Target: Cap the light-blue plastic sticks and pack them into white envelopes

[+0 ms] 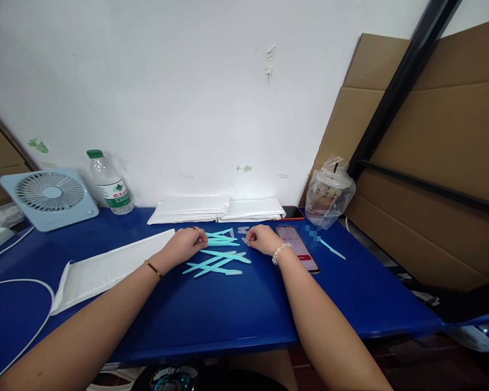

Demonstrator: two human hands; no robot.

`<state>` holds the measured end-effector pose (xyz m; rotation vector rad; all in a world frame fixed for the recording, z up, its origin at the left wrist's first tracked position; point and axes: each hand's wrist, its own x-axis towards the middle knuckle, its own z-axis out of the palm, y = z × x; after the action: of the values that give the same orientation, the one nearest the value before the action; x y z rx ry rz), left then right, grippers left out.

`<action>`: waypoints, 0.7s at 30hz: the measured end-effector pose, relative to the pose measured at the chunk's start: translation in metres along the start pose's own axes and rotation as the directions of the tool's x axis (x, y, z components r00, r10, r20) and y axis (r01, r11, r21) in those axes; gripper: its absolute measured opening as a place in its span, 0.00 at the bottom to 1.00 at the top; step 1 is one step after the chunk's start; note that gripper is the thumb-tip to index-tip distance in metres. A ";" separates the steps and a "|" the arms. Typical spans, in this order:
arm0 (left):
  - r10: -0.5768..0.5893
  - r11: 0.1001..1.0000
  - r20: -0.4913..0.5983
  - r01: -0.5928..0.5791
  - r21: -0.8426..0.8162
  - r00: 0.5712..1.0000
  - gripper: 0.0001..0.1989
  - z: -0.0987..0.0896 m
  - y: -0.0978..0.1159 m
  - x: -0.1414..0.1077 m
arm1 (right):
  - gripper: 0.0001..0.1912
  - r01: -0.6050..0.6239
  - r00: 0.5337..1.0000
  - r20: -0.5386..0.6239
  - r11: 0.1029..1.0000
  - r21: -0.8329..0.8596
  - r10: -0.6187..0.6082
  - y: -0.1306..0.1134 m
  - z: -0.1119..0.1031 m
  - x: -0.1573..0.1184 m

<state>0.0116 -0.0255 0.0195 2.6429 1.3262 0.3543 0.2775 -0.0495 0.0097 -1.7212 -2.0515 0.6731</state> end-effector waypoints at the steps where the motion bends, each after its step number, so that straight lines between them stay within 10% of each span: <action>1: 0.001 1.000 0.005 -0.001 0.006 1.000 0.05 0.000 0.000 0.000 | 0.06 0.019 1.000 0.008 1.000 -0.006 -0.019 0.000 0.000 0.000; 16: 0.058 0.991 0.108 -0.044 -0.129 0.992 0.08 -0.003 0.001 -0.003 | 0.08 0.287 0.953 0.075 0.955 0.079 -0.292 -0.009 0.011 -0.001; 21: 0.049 0.999 -0.015 -0.049 -0.007 0.999 0.10 -0.002 -0.003 -0.003 | 0.09 0.145 0.970 -0.198 0.989 -0.005 -0.143 0.008 -0.014 -0.004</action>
<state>0.0075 -0.0259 0.0209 2.6752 1.2640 0.3851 0.2925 -0.0509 0.0162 -1.5476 -2.0066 0.4465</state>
